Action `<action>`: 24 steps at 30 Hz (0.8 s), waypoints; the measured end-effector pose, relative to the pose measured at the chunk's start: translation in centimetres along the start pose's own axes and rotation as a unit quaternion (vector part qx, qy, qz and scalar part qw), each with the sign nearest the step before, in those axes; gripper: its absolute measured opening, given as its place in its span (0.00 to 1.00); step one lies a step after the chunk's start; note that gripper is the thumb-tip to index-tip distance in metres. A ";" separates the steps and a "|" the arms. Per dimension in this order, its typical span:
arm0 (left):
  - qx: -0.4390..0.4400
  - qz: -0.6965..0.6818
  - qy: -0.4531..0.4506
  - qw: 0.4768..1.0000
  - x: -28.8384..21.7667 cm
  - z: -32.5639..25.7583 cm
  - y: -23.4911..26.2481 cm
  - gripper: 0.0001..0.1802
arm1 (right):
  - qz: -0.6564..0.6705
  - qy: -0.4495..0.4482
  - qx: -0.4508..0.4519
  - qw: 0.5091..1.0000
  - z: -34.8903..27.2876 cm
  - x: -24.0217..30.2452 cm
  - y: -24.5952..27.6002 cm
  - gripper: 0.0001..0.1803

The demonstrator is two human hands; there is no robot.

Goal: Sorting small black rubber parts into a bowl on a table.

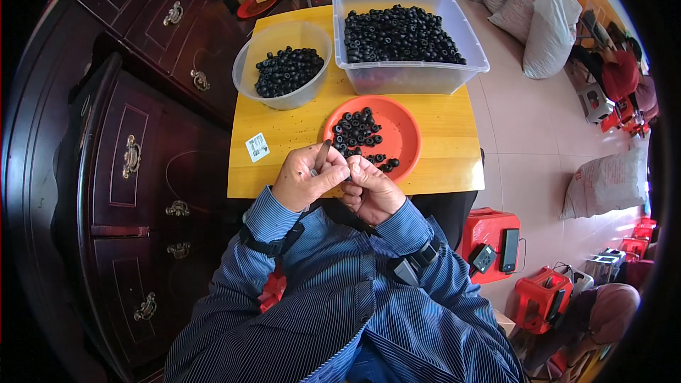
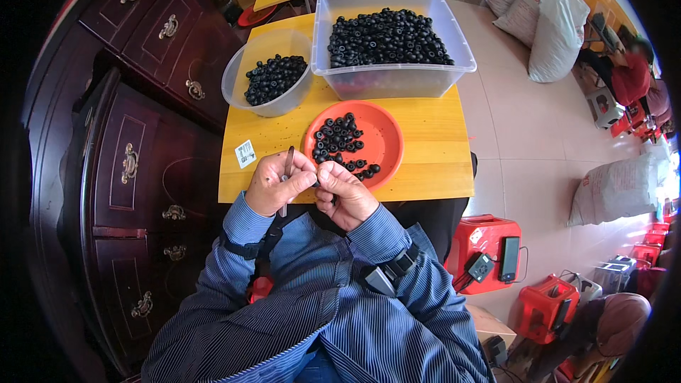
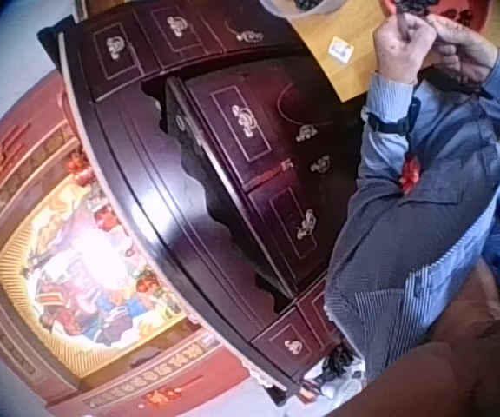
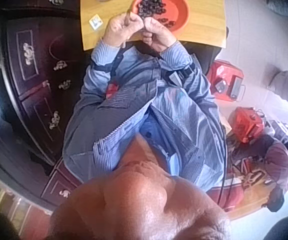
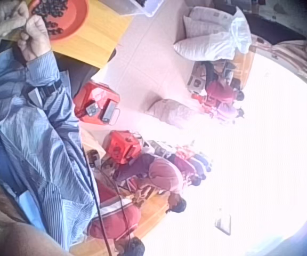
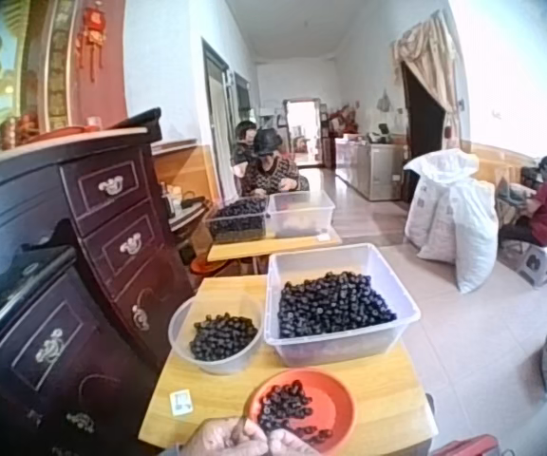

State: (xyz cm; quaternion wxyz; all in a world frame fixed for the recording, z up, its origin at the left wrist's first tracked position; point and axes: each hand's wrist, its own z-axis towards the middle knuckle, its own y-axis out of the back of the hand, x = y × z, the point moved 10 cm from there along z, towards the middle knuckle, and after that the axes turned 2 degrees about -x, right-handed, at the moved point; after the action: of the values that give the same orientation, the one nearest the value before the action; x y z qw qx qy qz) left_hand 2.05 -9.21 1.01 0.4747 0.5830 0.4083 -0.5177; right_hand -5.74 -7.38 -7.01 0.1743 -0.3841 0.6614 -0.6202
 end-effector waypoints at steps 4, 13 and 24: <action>0.004 -0.006 0.003 1.000 0.3 -0.1 -0.1 0.07 | -0.004 0.001 -0.012 1.000 0.0 0.0 0.2 0.03; 0.004 0.001 -0.008 1.000 -0.2 -0.2 -0.6 0.07 | -0.036 0.031 -0.018 0.999 0.2 0.5 0.5 0.03; 0.004 0.028 -0.053 0.998 -0.3 1.0 -0.4 0.06 | -0.059 0.044 -0.051 0.996 -0.1 1.0 1.1 0.03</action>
State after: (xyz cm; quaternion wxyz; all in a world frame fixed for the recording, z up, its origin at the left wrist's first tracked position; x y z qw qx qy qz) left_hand 1.44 -10.06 1.20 0.5076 0.5675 0.3640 -0.5365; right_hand -6.76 -8.10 -7.84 0.0885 -0.4028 0.6752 -0.6115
